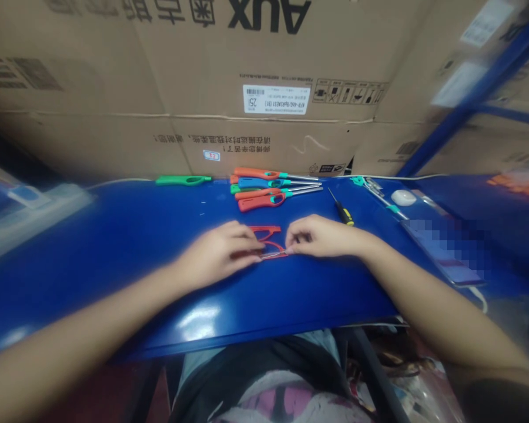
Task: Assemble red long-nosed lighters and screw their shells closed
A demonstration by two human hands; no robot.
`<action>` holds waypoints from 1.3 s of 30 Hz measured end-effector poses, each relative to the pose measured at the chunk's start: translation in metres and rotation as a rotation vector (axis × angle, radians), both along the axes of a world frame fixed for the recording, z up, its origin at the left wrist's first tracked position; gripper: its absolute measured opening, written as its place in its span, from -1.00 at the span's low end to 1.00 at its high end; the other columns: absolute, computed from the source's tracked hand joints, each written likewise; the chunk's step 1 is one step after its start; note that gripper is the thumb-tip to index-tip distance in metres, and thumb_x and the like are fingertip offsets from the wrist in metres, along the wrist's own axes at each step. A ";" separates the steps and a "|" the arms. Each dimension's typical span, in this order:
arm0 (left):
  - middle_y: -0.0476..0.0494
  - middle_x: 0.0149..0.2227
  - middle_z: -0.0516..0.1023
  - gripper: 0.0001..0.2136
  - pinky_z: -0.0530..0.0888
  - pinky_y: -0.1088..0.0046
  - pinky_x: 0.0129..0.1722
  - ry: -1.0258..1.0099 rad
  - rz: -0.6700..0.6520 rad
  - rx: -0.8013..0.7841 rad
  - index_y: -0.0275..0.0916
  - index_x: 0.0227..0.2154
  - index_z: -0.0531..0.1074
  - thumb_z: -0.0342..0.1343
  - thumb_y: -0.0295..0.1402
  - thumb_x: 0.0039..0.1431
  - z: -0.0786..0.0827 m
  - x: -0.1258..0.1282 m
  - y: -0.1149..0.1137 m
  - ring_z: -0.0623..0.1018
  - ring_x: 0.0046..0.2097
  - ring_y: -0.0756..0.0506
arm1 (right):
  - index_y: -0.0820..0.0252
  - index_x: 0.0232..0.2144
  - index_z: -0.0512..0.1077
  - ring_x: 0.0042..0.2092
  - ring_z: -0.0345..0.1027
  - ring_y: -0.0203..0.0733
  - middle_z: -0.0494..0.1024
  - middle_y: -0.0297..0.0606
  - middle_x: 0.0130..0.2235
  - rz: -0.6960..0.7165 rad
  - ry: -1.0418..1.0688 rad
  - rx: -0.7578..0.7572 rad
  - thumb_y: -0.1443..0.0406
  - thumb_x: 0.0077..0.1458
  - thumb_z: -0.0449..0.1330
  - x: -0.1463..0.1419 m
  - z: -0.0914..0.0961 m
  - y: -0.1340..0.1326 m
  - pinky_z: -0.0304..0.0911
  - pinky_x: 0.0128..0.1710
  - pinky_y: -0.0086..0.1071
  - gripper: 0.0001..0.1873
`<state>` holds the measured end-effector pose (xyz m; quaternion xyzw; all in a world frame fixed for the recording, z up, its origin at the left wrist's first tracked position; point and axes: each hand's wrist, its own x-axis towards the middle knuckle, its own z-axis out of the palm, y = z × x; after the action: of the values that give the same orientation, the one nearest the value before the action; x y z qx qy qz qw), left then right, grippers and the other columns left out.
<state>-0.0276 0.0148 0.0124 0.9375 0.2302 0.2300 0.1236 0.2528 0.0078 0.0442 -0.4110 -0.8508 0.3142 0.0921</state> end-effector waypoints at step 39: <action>-0.10 -0.16 0.59 -0.89 0.49 0.39 -0.08 0.008 -0.066 -0.128 -0.18 -0.22 0.57 0.14 -0.38 0.31 -0.002 0.003 -0.007 0.56 -0.11 -0.07 | 0.12 -0.02 0.56 0.13 0.36 0.13 0.54 -0.09 0.10 -0.828 -0.279 0.540 0.34 0.06 0.13 0.154 -0.047 0.088 0.26 0.16 0.03 -0.58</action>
<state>-0.0246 0.0074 0.0109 0.9355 0.2140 0.2070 0.1901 0.4063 0.0954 -0.0028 -0.7132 -0.6716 -0.0375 0.1972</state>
